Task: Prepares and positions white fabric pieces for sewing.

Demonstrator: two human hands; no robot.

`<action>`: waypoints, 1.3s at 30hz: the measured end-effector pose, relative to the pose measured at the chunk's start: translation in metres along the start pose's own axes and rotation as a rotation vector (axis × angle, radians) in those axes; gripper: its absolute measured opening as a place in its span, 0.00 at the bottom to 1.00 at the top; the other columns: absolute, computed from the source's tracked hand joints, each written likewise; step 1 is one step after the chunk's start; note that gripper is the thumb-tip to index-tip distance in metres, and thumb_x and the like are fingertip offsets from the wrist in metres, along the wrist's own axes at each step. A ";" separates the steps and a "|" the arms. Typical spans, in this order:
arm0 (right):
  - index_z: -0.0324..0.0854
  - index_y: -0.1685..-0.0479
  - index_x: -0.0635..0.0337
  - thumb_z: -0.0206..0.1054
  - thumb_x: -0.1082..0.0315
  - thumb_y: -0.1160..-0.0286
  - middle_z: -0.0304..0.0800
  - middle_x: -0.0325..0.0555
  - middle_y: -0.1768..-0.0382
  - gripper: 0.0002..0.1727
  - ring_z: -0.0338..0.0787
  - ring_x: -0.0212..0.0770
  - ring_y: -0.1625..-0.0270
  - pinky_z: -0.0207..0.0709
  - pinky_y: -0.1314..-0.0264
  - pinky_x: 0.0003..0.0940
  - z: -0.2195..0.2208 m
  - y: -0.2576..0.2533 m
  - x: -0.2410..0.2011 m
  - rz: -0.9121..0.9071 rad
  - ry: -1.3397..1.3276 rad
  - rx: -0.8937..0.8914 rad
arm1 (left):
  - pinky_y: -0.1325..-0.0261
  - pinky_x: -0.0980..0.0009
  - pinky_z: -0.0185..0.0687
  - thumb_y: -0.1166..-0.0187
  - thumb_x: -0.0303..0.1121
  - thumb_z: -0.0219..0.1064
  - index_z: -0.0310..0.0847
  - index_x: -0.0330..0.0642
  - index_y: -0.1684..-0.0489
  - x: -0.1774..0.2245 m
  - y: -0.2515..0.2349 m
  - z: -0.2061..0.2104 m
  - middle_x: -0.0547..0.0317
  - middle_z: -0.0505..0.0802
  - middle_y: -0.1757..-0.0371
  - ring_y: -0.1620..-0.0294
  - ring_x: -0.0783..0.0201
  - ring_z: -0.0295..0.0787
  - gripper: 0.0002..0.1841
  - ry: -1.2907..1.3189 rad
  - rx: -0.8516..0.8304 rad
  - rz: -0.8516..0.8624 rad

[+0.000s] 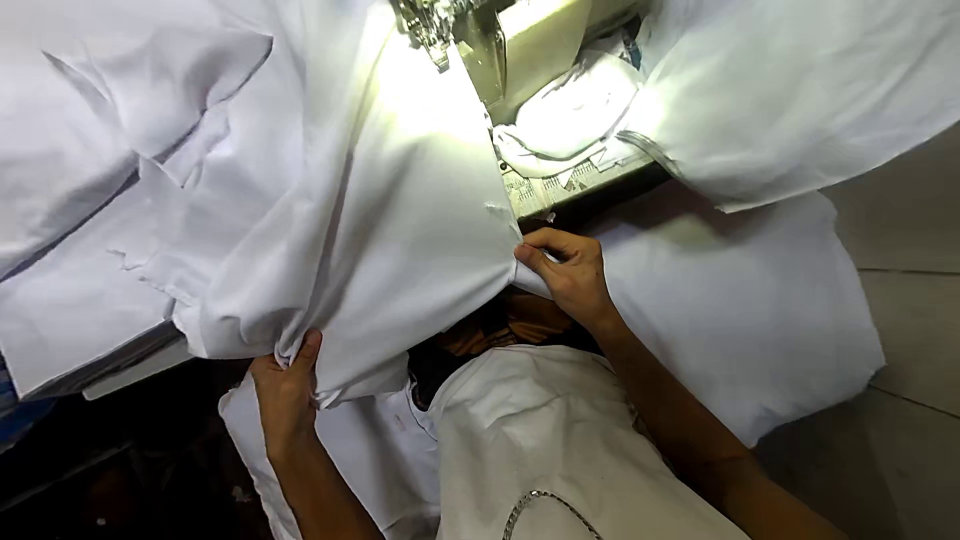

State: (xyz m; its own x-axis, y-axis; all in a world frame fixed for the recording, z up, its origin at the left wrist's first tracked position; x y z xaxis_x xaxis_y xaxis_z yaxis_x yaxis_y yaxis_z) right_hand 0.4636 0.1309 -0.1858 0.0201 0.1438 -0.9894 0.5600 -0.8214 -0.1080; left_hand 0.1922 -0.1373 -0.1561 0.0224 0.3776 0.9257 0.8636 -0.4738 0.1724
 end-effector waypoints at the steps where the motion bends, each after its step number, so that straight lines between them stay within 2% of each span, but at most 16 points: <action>1: 0.91 0.59 0.62 0.73 0.71 0.24 0.94 0.37 0.62 0.04 0.91 0.26 0.60 0.87 0.54 0.24 0.001 0.000 0.000 0.004 -0.004 -0.002 | 0.48 0.77 0.91 0.27 0.28 0.72 0.75 0.37 0.46 -0.001 0.000 -0.001 0.75 0.93 0.60 0.56 0.80 0.93 0.15 0.013 0.004 0.014; 6: 0.90 0.62 0.62 0.73 0.71 0.25 0.94 0.35 0.63 0.03 0.91 0.24 0.60 0.87 0.52 0.22 0.001 0.000 0.000 0.006 -0.027 0.014 | 0.50 0.78 0.91 0.28 0.27 0.71 0.77 0.40 0.50 0.002 0.000 -0.002 0.77 0.94 0.62 0.58 0.80 0.93 0.12 0.042 0.014 0.045; 12: 0.90 0.62 0.61 0.73 0.72 0.25 0.93 0.35 0.63 0.02 0.90 0.24 0.60 0.87 0.52 0.21 0.002 -0.004 -0.010 0.030 -0.041 0.035 | 0.51 0.79 0.90 0.28 0.28 0.71 0.77 0.44 0.51 0.019 -0.006 -0.006 0.80 0.93 0.63 0.59 0.82 0.92 0.11 0.057 0.024 0.103; 18: 0.90 0.58 0.60 0.72 0.68 0.21 0.92 0.35 0.69 0.05 0.87 0.23 0.70 0.82 0.67 0.19 0.004 -0.027 -0.025 0.011 -0.009 0.028 | 0.54 0.78 0.91 0.27 0.31 0.73 0.78 0.45 0.52 0.039 -0.019 -0.007 0.79 0.93 0.65 0.62 0.81 0.93 0.11 0.048 0.015 0.138; 21: 0.89 0.58 0.59 0.71 0.65 0.19 0.90 0.35 0.71 0.07 0.85 0.23 0.73 0.80 0.70 0.18 0.004 -0.042 -0.035 -0.019 0.037 0.016 | 0.53 0.79 0.91 0.26 0.29 0.70 0.78 0.46 0.52 0.052 -0.029 -0.005 0.80 0.93 0.64 0.61 0.81 0.92 0.10 0.039 0.031 0.159; 25: 0.88 0.59 0.58 0.70 0.62 0.18 0.88 0.35 0.73 0.08 0.82 0.25 0.77 0.76 0.77 0.19 0.005 -0.060 -0.039 -0.037 0.051 -0.008 | 0.53 0.76 0.90 0.25 0.33 0.72 0.80 0.49 0.52 0.062 -0.055 -0.011 0.79 0.91 0.63 0.61 0.81 0.91 0.09 -0.016 0.055 0.186; 28: 0.88 0.59 0.59 0.70 0.64 0.18 0.89 0.35 0.72 0.08 0.85 0.23 0.73 0.79 0.72 0.17 0.004 -0.077 -0.047 -0.081 0.066 -0.013 | 0.52 0.77 0.89 0.24 0.34 0.73 0.80 0.53 0.52 0.079 -0.071 -0.014 0.81 0.91 0.62 0.60 0.82 0.90 0.09 -0.072 0.073 0.223; 31: 0.87 0.62 0.59 0.69 0.64 0.17 0.86 0.35 0.73 0.09 0.81 0.22 0.74 0.75 0.72 0.16 0.004 -0.093 -0.056 -0.098 0.101 -0.006 | 0.51 0.78 0.88 0.23 0.37 0.74 0.79 0.54 0.51 0.097 -0.085 -0.015 0.83 0.90 0.60 0.58 0.84 0.89 0.10 -0.114 0.085 0.262; 34: 0.90 0.62 0.60 0.70 0.65 0.19 0.91 0.34 0.70 0.08 0.86 0.20 0.69 0.80 0.65 0.17 0.005 -0.112 -0.058 -0.145 0.100 -0.008 | 0.47 0.80 0.87 0.24 0.36 0.73 0.79 0.54 0.49 0.111 -0.101 -0.017 0.85 0.90 0.58 0.56 0.87 0.89 0.11 -0.151 0.074 0.324; 36: 0.89 0.63 0.59 0.69 0.65 0.18 0.90 0.33 0.71 0.09 0.83 0.19 0.71 0.76 0.67 0.16 0.005 -0.120 -0.061 -0.163 0.122 -0.014 | 0.43 0.80 0.86 0.23 0.37 0.73 0.77 0.52 0.46 0.121 -0.110 -0.018 0.85 0.89 0.55 0.53 0.88 0.88 0.13 -0.176 0.065 0.351; 39: 0.90 0.63 0.58 0.69 0.64 0.18 0.88 0.31 0.74 0.09 0.80 0.18 0.74 0.73 0.70 0.16 0.003 -0.128 -0.065 -0.151 0.174 -0.019 | 0.43 0.80 0.85 0.25 0.41 0.75 0.77 0.51 0.46 0.130 -0.126 -0.022 0.83 0.88 0.55 0.53 0.88 0.87 0.16 -0.241 0.095 0.339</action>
State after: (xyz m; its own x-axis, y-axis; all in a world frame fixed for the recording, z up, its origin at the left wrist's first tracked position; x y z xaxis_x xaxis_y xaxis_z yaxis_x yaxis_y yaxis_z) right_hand 0.3878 0.2249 -0.1078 0.0768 0.3586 -0.9303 0.5826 -0.7733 -0.2500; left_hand 0.0750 -0.0463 -0.0505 0.4205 0.3937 0.8174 0.8294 -0.5321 -0.1703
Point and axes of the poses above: each hand's wrist, its own y-axis away from the middle knuckle, its own z-axis out of the palm, x = y × z, the point moved 4 cm from there along -y, towards the middle knuckle
